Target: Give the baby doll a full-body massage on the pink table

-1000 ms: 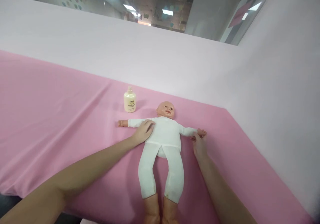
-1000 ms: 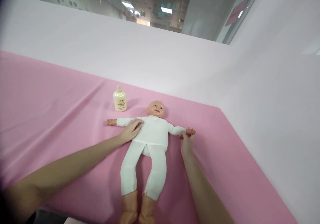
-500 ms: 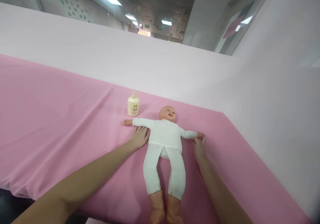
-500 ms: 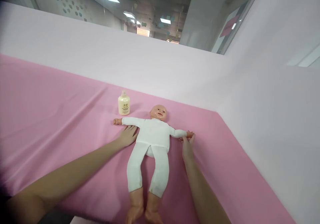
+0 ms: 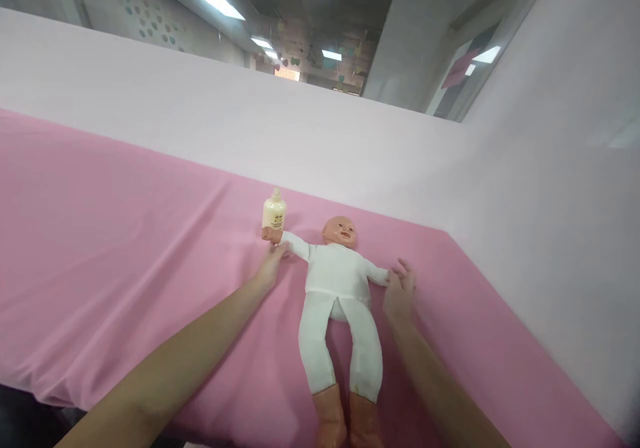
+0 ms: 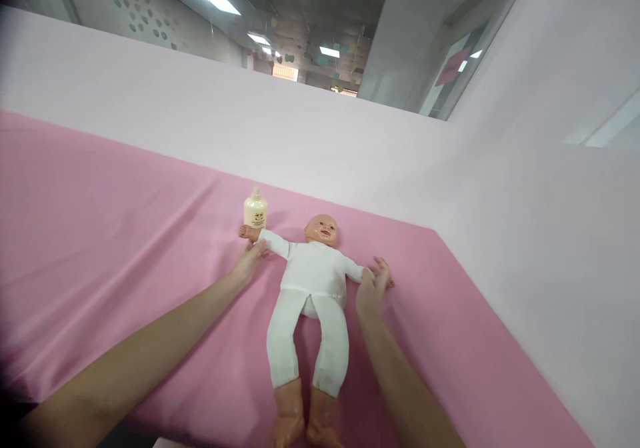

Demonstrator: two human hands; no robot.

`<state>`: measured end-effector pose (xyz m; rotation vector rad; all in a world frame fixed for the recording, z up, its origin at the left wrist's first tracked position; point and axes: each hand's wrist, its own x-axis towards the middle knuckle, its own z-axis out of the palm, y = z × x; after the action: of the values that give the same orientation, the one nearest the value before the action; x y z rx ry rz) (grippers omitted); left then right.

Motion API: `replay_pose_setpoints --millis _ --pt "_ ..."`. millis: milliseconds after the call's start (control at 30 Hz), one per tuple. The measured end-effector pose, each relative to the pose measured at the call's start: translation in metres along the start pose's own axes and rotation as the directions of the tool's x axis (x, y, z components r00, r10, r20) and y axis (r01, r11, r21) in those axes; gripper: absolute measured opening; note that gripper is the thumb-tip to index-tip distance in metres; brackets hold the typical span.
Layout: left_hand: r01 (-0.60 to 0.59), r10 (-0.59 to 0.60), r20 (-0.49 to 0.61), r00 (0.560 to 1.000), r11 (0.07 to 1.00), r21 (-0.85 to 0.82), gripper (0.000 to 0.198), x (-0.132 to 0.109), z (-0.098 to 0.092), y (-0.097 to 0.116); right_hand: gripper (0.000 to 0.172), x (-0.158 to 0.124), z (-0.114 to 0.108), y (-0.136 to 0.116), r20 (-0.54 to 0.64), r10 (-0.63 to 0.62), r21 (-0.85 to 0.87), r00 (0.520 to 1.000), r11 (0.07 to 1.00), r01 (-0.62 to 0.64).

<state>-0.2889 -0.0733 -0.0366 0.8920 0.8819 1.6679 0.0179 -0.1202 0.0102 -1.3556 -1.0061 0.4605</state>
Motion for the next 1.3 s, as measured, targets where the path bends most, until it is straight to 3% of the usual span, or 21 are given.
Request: replay_pose_setpoints --millis 67,133,167,233,300,333,400,500,600,700,833,933,1033,1167,1233,1300 --pt "0.024 -0.037 -0.099 0.994 0.990 -0.136 0.043 0.007 -0.004 0.001 0.054 -0.013 0.023 -0.022 0.108 -0.051 0.027 0.993 0.998 0.049" --pt "0.028 -0.056 -0.134 0.989 0.980 -0.199 0.037 0.010 -0.007 0.003 0.051 -0.025 0.050 -0.044 0.289 -0.159 0.021 0.944 0.987 0.159" --pt "0.036 -0.063 -0.126 0.990 0.978 -0.203 0.037 0.011 -0.008 0.004 0.051 -0.030 0.064 -0.053 0.407 -0.204 0.000 0.890 0.975 0.223" --pt "0.054 -0.070 -0.080 0.994 0.982 -0.182 0.042 0.010 -0.008 0.005 0.048 -0.041 0.091 -0.066 0.646 -0.260 -0.040 0.718 0.928 0.371" --pt "0.052 -0.060 -0.047 0.997 0.986 -0.157 0.050 0.008 -0.007 0.006 0.043 -0.052 0.111 -0.073 0.826 -0.223 -0.058 0.518 0.880 0.472" --pt "0.044 -0.050 -0.042 0.998 0.988 -0.148 0.053 0.007 -0.007 0.006 0.042 -0.057 0.119 -0.074 0.864 -0.198 -0.074 0.462 0.859 0.506" --pt "0.012 -0.020 -0.069 0.997 0.992 -0.125 0.053 0.008 -0.009 0.005 0.043 -0.066 0.126 -0.075 0.906 -0.157 -0.105 0.392 0.815 0.570" --pt "-0.054 0.047 -0.174 0.984 0.998 -0.041 0.044 0.015 -0.016 0.004 0.041 -0.075 0.119 -0.074 0.925 -0.122 -0.136 0.359 0.777 0.614" --pt "-0.081 0.104 -0.266 0.958 0.992 0.097 0.033 0.026 -0.027 0.005 0.039 -0.080 0.094 -0.073 0.931 -0.084 -0.168 0.355 0.765 0.621" --pt "-0.056 0.111 -0.287 0.951 0.980 0.193 0.020 0.035 -0.039 0.006 0.042 -0.085 0.061 -0.072 0.917 -0.020 -0.250 0.398 0.749 0.613" --pt "-0.032 0.111 -0.201 0.973 0.934 0.356 0.012 0.034 -0.046 0.009 0.048 -0.093 0.018 -0.070 0.823 0.105 -0.472 0.558 0.673 0.570" --pt "-0.048 0.112 -0.111 0.987 0.886 0.461 0.019 0.027 -0.045 0.014 0.052 -0.099 -0.002 -0.066 0.775 0.155 -0.567 0.612 0.596 0.568" --pt "-0.142 0.151 0.038 0.988 0.771 0.621 0.019 0.019 -0.039 0.021 0.053 -0.104 -0.009 -0.060 0.758 0.116 -0.591 0.642 0.539 0.600" --pt "-0.415 0.190 0.369 0.910 0.435 0.799 0.018 -0.002 -0.017 0.021 0.054 -0.107 -0.002 -0.053 0.735 0.042 -0.596 0.676 0.515 0.616" --pt "-0.482 0.176 0.453 0.874 0.433 0.762 0.021 -0.025 0.002 0.014 0.055 -0.107 0.004 -0.051 0.720 0.034 -0.604 0.693 0.522 0.602" --pt "-0.467 0.184 0.444 0.877 0.545 0.696 0.033 -0.056 0.022 0.004 0.057 -0.106 0.010 -0.050 0.693 0.029 -0.623 0.721 0.528 0.578"
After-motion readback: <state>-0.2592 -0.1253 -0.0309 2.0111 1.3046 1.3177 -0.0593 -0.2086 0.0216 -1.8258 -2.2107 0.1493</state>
